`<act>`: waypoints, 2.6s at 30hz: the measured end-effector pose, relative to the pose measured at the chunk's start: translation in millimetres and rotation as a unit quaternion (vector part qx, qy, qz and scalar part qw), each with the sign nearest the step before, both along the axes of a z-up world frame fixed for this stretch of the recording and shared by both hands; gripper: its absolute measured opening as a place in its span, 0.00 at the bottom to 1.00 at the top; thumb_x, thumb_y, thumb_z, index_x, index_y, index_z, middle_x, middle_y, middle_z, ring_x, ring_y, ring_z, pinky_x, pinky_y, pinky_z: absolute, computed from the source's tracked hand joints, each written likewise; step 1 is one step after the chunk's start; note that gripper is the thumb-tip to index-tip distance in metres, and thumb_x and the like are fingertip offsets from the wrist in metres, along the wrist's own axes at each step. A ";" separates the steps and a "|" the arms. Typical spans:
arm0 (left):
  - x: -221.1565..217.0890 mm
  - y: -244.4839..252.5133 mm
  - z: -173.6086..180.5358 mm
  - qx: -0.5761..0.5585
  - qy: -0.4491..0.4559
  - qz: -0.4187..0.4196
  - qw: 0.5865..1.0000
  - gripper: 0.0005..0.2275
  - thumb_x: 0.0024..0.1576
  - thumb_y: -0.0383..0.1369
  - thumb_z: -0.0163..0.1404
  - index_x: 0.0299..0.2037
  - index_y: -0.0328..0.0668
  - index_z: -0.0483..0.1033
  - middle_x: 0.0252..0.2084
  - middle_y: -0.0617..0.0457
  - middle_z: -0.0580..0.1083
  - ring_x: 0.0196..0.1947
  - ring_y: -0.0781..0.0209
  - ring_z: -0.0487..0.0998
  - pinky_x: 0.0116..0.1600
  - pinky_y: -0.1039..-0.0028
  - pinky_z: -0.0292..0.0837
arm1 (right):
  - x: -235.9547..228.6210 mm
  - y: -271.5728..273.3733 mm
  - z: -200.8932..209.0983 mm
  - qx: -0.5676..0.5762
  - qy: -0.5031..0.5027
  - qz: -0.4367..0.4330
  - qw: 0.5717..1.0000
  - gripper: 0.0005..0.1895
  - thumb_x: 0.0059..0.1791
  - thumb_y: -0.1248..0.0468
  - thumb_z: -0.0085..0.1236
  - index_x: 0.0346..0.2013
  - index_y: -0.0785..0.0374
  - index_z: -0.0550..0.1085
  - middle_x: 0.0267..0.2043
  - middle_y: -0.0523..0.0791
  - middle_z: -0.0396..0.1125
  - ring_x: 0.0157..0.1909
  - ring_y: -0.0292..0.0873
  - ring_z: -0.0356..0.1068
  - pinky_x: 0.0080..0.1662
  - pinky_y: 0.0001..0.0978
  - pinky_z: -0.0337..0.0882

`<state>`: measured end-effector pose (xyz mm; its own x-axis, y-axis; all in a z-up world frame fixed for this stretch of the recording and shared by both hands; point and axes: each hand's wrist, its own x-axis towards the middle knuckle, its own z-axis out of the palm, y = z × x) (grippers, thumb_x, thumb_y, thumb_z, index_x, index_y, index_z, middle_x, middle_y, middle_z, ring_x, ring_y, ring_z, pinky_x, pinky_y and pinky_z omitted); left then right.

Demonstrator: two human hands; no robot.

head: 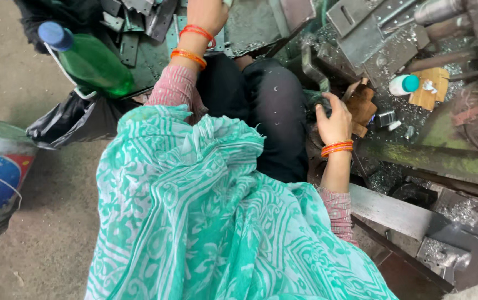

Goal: The person repeatedly picks up metal brackets from a pile, places them under a drill press, and operates the machine to drill holes. After each cycle, the person removes the bracket and places it back on the pile. The process is repeated continuously throughout the clip.

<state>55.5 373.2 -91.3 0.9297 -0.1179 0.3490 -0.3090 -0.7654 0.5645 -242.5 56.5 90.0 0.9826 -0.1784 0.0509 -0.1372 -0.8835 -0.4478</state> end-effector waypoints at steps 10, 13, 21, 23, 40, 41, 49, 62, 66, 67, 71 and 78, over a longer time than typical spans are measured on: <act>-83.6 28.6 -92.2 0.043 0.137 0.092 0.985 0.15 0.51 0.36 0.62 0.46 0.43 0.78 0.51 0.49 0.74 0.54 0.44 0.72 0.53 0.42 0.66 | 5.6 7.9 5.1 0.001 0.004 -0.027 1.000 0.15 0.50 0.61 0.61 0.51 0.62 0.78 0.49 0.53 0.75 0.51 0.54 0.75 0.55 0.44 0.71; -71.6 5.6 -98.6 0.039 0.126 0.141 0.981 0.23 0.48 0.36 0.64 0.54 0.44 0.74 0.54 0.48 0.72 0.55 0.45 0.71 0.60 0.39 0.60 | 2.1 10.7 2.3 -0.010 0.008 -0.025 1.000 0.15 0.50 0.61 0.61 0.51 0.62 0.78 0.50 0.53 0.74 0.51 0.55 0.75 0.54 0.45 0.71; -27.7 -27.8 -102.6 -0.107 0.272 0.302 0.908 0.40 0.40 0.27 0.62 0.68 0.59 0.61 0.57 0.42 0.66 0.56 0.41 0.71 0.61 0.47 0.63 | 6.0 13.8 8.3 -0.005 0.010 -0.033 0.999 0.16 0.49 0.61 0.61 0.50 0.60 0.78 0.51 0.52 0.74 0.52 0.55 0.74 0.54 0.45 0.71; -24.7 -25.6 -110.7 -0.196 0.227 0.304 0.904 0.40 0.41 0.23 0.60 0.68 0.56 0.62 0.54 0.39 0.67 0.53 0.37 0.73 0.60 0.54 0.69 | 5.7 14.6 9.0 -0.003 0.011 -0.038 0.999 0.16 0.49 0.60 0.60 0.51 0.59 0.78 0.51 0.52 0.74 0.52 0.55 0.74 0.54 0.45 0.71; -48.4 -24.4 5.1 -0.571 0.172 0.074 0.799 0.36 0.46 0.11 0.52 0.69 0.40 0.66 0.39 0.55 0.68 0.32 0.65 0.74 0.34 0.75 0.78 | 0.3 21.7 16.1 -0.004 0.026 -0.091 0.996 0.16 0.49 0.56 0.59 0.51 0.52 0.76 0.52 0.46 0.72 0.52 0.57 0.73 0.49 0.50 0.73; -47.6 -39.2 20.7 -0.569 0.164 0.037 0.805 0.36 0.46 0.10 0.52 0.69 0.41 0.66 0.40 0.56 0.68 0.33 0.66 0.74 0.35 0.75 0.78 | -0.5 22.4 17.0 0.000 0.027 -0.092 0.995 0.16 0.49 0.56 0.59 0.51 0.52 0.76 0.52 0.46 0.72 0.51 0.57 0.73 0.49 0.50 0.73; -43.2 -233.7 100.0 -0.606 0.264 -0.178 0.729 0.33 0.47 0.10 0.50 0.66 0.39 0.67 0.45 0.51 0.76 0.39 0.60 0.79 0.43 0.72 0.81 | -0.4 16.6 22.3 0.023 0.030 -0.087 0.995 0.16 0.49 0.57 0.58 0.52 0.52 0.75 0.53 0.49 0.71 0.51 0.60 0.72 0.48 0.51 0.73; -121.4 -250.3 128.0 0.108 -0.094 -0.256 0.956 0.30 0.55 0.48 0.53 0.64 0.36 0.73 0.71 0.43 0.61 0.73 0.39 0.47 0.68 0.33 0.43 | 5.8 -5.8 -9.8 0.050 0.024 -0.007 0.998 0.23 0.47 0.58 0.60 0.55 0.62 0.73 0.51 0.57 0.71 0.53 0.63 0.71 0.53 0.49 0.72; -122.5 -258.0 141.0 0.237 -0.034 -0.285 0.928 0.25 0.62 0.47 0.48 0.66 0.43 0.70 0.76 0.55 0.57 0.77 0.43 0.41 0.71 0.30 0.35 | 15.2 -12.7 -13.2 0.049 0.051 0.006 0.997 0.25 0.48 0.57 0.61 0.56 0.68 0.71 0.51 0.60 0.71 0.54 0.64 0.71 0.55 0.50 0.70; -118.2 -260.6 141.6 0.240 -0.015 -0.292 0.926 0.25 0.63 0.47 0.46 0.67 0.45 0.69 0.76 0.57 0.57 0.77 0.43 0.41 0.71 0.29 0.34 | 16.8 -14.0 -12.8 0.042 0.057 0.003 0.998 0.25 0.48 0.57 0.61 0.56 0.68 0.71 0.51 0.60 0.71 0.54 0.64 0.70 0.54 0.51 0.70; -101.4 -266.1 134.6 0.164 -0.041 -0.285 0.944 0.25 0.63 0.43 0.46 0.70 0.49 0.66 0.74 0.59 0.59 0.76 0.44 0.42 0.70 0.26 0.32 | 14.4 -13.8 -16.0 0.019 0.095 -0.030 0.995 0.23 0.49 0.57 0.58 0.56 0.64 0.72 0.52 0.58 0.71 0.55 0.63 0.71 0.54 0.51 0.71; -94.6 -274.2 125.5 0.145 -0.030 -0.286 0.947 0.23 0.64 0.42 0.45 0.69 0.47 0.68 0.71 0.58 0.63 0.76 0.44 0.44 0.70 0.27 0.31 | -17.0 4.4 -78.2 -0.036 0.048 -0.095 0.994 0.25 0.46 0.60 0.59 0.58 0.63 0.72 0.58 0.62 0.66 0.53 0.66 0.69 0.52 0.52 0.71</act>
